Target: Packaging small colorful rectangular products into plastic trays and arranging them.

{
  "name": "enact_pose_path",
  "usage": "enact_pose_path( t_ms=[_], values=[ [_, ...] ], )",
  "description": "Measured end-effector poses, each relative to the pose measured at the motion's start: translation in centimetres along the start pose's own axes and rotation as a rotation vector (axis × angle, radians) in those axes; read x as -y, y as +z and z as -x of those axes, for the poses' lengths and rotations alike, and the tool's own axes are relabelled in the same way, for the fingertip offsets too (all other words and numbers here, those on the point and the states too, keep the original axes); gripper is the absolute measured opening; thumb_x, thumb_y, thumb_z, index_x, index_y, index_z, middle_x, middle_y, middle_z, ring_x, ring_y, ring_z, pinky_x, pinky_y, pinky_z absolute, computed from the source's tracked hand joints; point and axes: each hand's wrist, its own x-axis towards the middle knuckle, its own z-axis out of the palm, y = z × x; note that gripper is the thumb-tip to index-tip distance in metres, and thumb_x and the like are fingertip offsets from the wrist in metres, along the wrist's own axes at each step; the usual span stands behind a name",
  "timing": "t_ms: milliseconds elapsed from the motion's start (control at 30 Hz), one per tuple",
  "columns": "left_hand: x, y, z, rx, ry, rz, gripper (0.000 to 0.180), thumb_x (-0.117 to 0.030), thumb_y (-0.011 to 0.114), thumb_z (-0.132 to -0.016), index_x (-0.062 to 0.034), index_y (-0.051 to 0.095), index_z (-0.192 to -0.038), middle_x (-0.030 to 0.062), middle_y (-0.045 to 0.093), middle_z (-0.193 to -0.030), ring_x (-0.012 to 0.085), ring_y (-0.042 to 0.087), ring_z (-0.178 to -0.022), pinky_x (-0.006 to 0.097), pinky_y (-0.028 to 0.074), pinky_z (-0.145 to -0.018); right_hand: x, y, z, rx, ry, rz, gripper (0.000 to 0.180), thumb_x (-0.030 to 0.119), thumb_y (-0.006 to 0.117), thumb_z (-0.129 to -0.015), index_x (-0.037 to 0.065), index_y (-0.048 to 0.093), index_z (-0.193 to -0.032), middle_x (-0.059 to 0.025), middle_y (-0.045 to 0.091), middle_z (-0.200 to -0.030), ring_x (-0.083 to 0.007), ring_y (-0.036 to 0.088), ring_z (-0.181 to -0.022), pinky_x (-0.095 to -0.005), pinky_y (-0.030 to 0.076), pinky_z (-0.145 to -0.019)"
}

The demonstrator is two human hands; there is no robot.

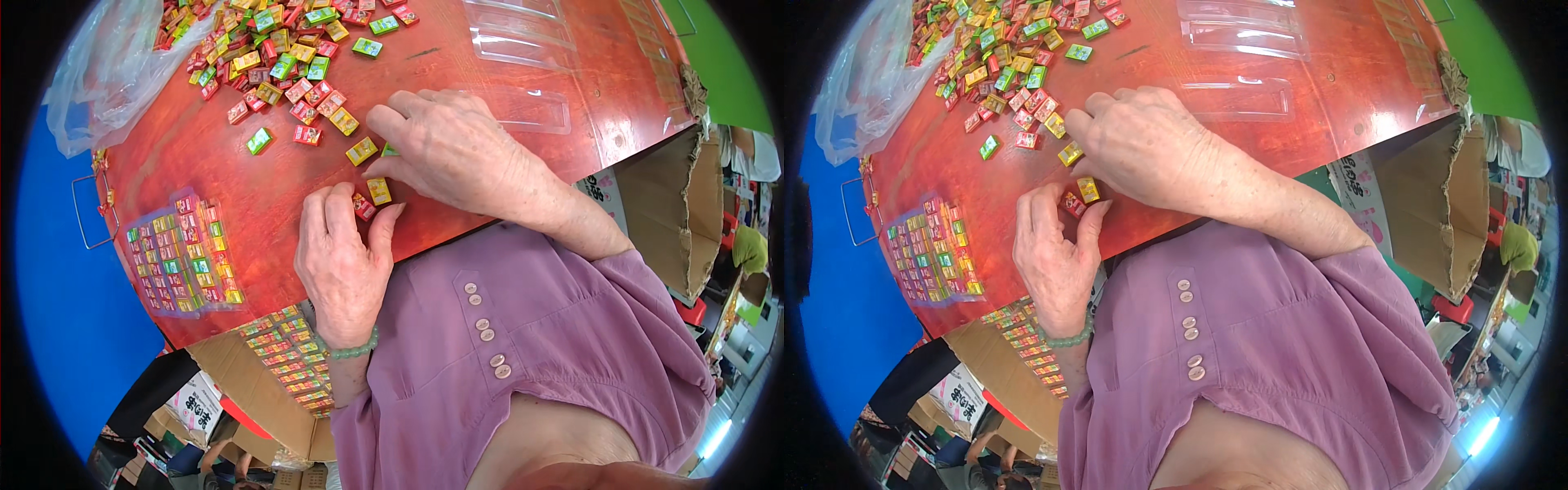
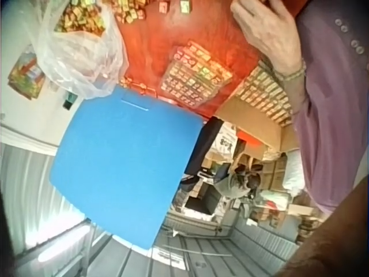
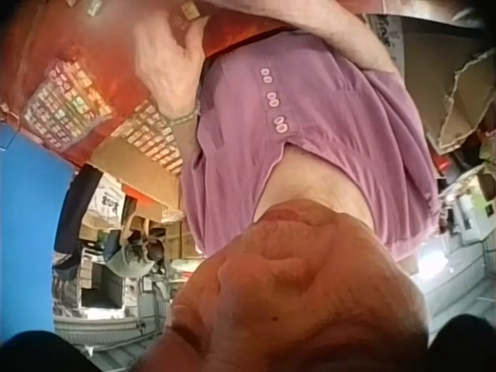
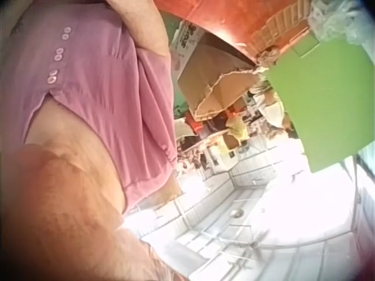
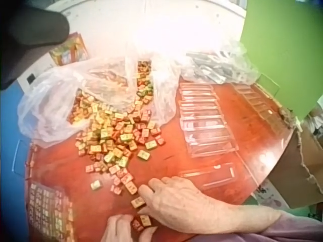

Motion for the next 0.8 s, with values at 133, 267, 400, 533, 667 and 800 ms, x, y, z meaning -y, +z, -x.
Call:
enact_pose_path(
  t_ms=[133,267,400,533,667,800],
  values=[
    [-1.1,0.8,-0.1,-0.072,-0.033,0.022,0.044,-0.027,0.082,-0.085,-0.0002,0.06,-0.111,0.0164,0.059,-0.104,0.0363,0.065,-0.095,0.045,0.055,-0.076,0.8,0.8,-0.4,-0.033,0.039,-0.005,0.042,0.034,0.078,-0.086,0.003,0.054,-0.099,-0.0137,0.061,-0.09,-0.0331,0.069,-0.08,-0.0446,0.056,-0.062],
    [-1.0,1.2,0.1,-0.071,-0.085,-0.027,0.033,-0.018,0.078,-0.088,0.0001,0.061,-0.11,0.0164,0.059,-0.104,0.0368,0.064,-0.095,0.045,0.054,-0.078,1.2,1.2,-0.8,-0.014,0.05,-0.038,0.039,0.032,0.076,-0.088,0.003,0.052,-0.099,-0.0138,0.058,-0.092,-0.0328,0.069,-0.08,-0.044,0.057,-0.062],
    [-0.8,1.1,-0.2,-0.106,-0.026,-0.022,0.027,-0.01,0.074,-0.088,0.0008,0.061,-0.108,0.0165,0.059,-0.103,0.0372,0.064,-0.094,0.045,0.054,-0.079,1.3,1.6,-1.0,0.009,0.054,-0.035,0.027,0.022,0.071,-0.092,0.004,0.053,-0.098,-0.0141,0.056,-0.095,-0.0335,0.067,-0.083,-0.0445,0.057,-0.064],
    [0.0,0.8,0.0,-0.106,-0.064,0.003,0.023,-0.006,0.073,-0.087,0.0011,0.062,-0.106,0.017,0.059,-0.103,0.0375,0.063,-0.095,0.046,0.053,-0.079,0.8,1.3,-0.7,-0.06,0.01,0.004,0.018,0.017,0.068,-0.093,0.004,0.055,-0.097,-0.0137,0.056,-0.096,-0.0334,0.066,-0.087,-0.0452,0.056,-0.067],
    [0.9,0.5,0.3,-0.132,-0.078,0.034,0.022,-0.003,0.072,-0.086,-0.0003,0.065,-0.107,0.0164,0.059,-0.105,0.0363,0.063,-0.096,0.046,0.052,-0.081,0.3,0.6,-0.3,-0.024,-0.028,-0.047,0.011,0.009,0.064,-0.091,0.003,0.06,-0.1,-0.014,0.057,-0.098,-0.0339,0.063,-0.094,-0.0448,0.054,-0.076],
    [1.8,-0.4,0.2,-0.102,-0.037,0.075,0.031,0.0,0.072,-0.085,-0.0012,0.068,-0.116,0.0153,0.06,-0.108,0.0346,0.062,-0.098,0.046,0.052,-0.084,-0.4,-0.5,-0.1,0.055,-0.104,-0.042,0.029,0.0,0.062,-0.085,0.005,0.067,-0.113,-0.0137,0.058,-0.104,-0.0334,0.061,-0.101,-0.0437,0.053,-0.084]
  ],
)
